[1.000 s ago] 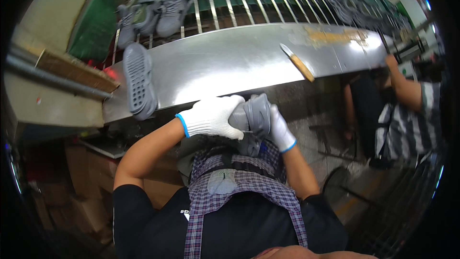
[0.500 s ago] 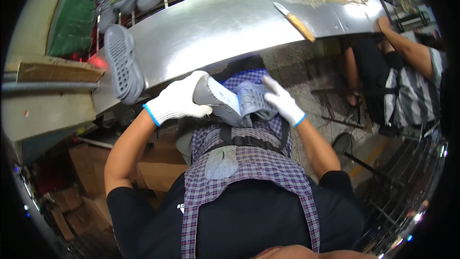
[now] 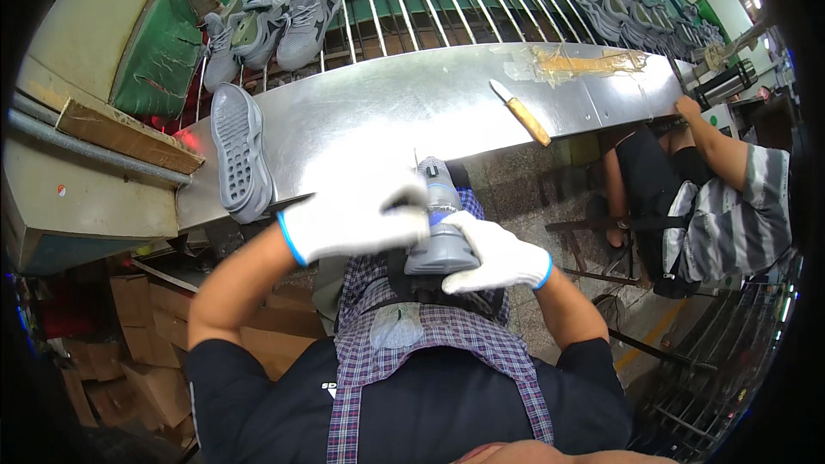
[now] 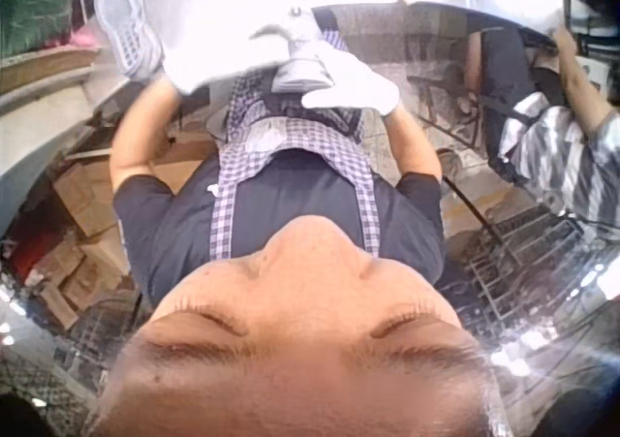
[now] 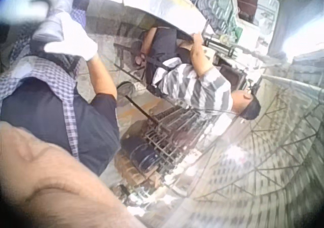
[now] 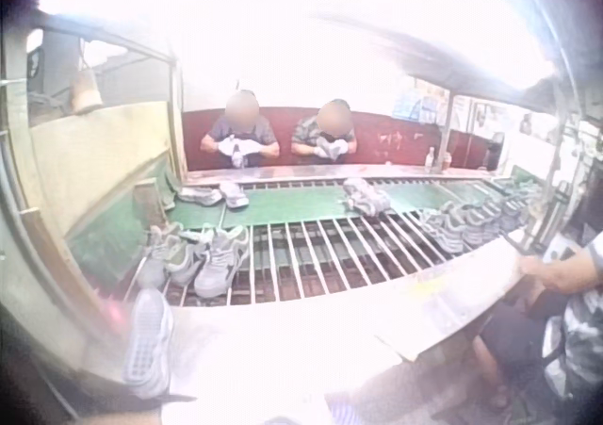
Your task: The person picks up shoes from a conveyor belt, wipes the soles and sides with a cloth, uses a small wooden tool to apply a substance or scrape parts of the shoe, and places the shoes back onto the belt.
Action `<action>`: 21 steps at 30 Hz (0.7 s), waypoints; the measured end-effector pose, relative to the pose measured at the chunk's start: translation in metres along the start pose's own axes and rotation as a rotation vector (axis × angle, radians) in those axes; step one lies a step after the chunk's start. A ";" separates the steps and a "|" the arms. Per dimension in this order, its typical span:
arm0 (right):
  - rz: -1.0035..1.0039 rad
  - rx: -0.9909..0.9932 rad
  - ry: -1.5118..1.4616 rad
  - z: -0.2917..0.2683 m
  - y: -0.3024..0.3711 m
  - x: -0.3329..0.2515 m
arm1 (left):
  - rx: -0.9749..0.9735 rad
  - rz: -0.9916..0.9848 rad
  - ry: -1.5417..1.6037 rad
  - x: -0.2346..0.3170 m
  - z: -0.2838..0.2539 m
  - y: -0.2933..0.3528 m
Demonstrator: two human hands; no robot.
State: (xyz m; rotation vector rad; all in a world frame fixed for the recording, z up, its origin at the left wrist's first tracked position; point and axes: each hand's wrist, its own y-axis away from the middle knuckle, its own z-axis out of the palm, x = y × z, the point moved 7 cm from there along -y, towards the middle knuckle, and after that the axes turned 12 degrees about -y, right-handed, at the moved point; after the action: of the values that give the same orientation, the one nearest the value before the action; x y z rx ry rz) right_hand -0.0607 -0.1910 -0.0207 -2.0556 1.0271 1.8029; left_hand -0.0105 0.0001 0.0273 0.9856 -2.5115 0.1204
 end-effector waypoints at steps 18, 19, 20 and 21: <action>-0.399 0.296 -0.224 -0.019 -0.020 0.029 | 0.636 -0.145 0.540 0.006 0.074 0.025; -0.375 0.288 -0.250 -0.020 -0.024 0.029 | 0.638 -0.175 0.580 0.003 0.077 0.024; -0.367 0.285 -0.273 -0.022 -0.027 0.031 | 0.641 -0.199 0.605 0.000 0.079 0.023; -0.357 0.281 -0.297 -0.023 -0.029 0.033 | 0.605 -0.212 0.628 -0.003 0.081 0.021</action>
State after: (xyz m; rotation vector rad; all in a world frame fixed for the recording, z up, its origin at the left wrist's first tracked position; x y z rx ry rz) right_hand -0.0241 -0.1947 -0.0547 -1.6230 0.7270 1.6109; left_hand -0.0517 -0.0016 -0.0456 1.1905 -1.7988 0.9999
